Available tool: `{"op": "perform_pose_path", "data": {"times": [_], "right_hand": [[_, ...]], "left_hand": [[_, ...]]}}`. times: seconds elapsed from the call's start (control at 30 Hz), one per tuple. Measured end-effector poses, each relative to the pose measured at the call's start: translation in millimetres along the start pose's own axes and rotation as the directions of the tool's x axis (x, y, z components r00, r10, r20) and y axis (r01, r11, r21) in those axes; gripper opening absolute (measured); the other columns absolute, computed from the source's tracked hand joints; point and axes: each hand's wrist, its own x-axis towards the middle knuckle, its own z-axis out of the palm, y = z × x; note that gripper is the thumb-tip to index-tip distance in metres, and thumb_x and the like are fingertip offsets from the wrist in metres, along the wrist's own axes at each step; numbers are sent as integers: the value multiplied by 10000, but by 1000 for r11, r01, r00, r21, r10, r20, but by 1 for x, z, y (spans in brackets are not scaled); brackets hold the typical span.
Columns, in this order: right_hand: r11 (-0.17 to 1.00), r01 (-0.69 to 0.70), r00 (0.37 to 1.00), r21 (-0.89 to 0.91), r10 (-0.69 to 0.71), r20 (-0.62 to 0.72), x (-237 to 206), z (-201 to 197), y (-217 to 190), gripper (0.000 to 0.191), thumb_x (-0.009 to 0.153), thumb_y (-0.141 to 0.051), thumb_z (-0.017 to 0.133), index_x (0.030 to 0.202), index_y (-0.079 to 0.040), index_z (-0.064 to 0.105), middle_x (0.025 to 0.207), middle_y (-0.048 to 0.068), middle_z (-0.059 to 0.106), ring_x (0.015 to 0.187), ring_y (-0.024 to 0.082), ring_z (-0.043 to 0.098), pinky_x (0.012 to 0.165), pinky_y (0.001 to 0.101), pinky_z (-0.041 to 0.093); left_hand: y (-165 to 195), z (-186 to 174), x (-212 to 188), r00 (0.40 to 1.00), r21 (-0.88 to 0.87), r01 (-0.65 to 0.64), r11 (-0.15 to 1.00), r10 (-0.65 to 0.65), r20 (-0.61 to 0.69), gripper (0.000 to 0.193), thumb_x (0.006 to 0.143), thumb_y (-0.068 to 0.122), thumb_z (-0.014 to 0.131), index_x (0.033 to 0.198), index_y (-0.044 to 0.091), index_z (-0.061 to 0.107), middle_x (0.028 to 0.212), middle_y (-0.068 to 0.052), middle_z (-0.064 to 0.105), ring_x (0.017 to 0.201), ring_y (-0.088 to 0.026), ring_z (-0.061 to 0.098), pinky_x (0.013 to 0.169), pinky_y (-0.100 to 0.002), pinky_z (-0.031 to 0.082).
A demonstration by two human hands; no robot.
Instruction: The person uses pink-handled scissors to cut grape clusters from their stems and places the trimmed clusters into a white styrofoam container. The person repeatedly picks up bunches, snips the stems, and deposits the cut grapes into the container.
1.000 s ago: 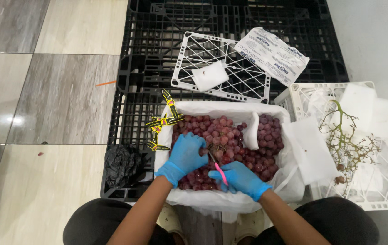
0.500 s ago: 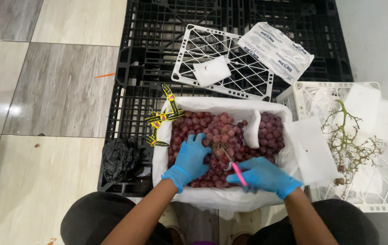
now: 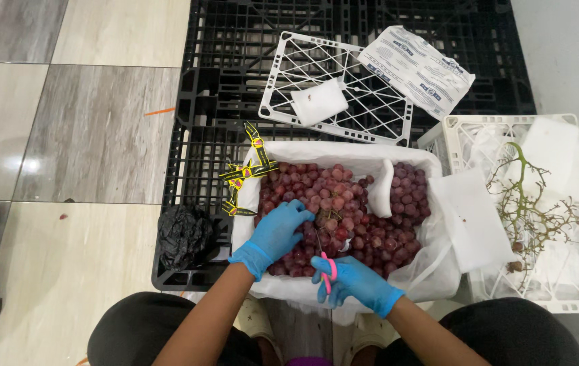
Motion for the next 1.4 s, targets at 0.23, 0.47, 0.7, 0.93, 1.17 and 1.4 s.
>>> {"op": "perform_pose_path", "data": {"times": [0.23,0.47,0.7,0.93,1.17,1.4], "right_hand": [[946,110,993,304,-120,14,13,8,16,662,934,-616,513,1014,13,703,765,139,745,553,178,636,582,313,547],[944,156,986,290,-165,7,21,4,31,637,981,-581,492,1009,12,720,709,97,696,511,158,561,512,289,453],[877,181,974,445,-223,43,39,-3,42,638,1010,-558,469,1023,25,728,727,70,660,548,132,540,505,275,403],[900,287,958,329,-279,-73,48,2,48,498,1015,-482,602,857,-13,656,637,61,591,478,117,469,460,276,356],[935,267,961,234,-239,-139,36,8,38,493,968,-490,592,787,-39,673,610,74,615,460,124,505,451,280,372],[956,229,965,185,-196,-176,35,8,35,537,937,-507,621,700,-25,638,597,72,638,435,140,527,445,292,394]], "left_hand": [[-2,-1,0,998,-129,47,991,-42,39,411,813,56,734,1210,140,672,1204,-125,571,1015,-342,648,831,-442,543],[-3,1,4,996,77,-89,993,89,4,252,866,147,683,1114,108,658,1099,-96,596,1012,-325,599,820,-461,467],[-5,10,6,998,2,-55,998,56,-20,212,897,144,672,1103,97,664,1055,-116,626,977,-339,583,853,-463,454],[-6,11,5,998,-7,-60,998,59,-23,190,912,150,677,1090,88,654,1035,-126,630,955,-343,600,858,-471,447],[-8,9,7,999,-57,-51,997,51,-9,183,899,135,679,1075,90,654,1027,-135,642,948,-358,619,847,-473,460],[-7,8,6,996,-166,-68,984,58,-67,203,884,115,688,1070,66,623,1037,-146,635,972,-368,621,849,-470,481]]}}
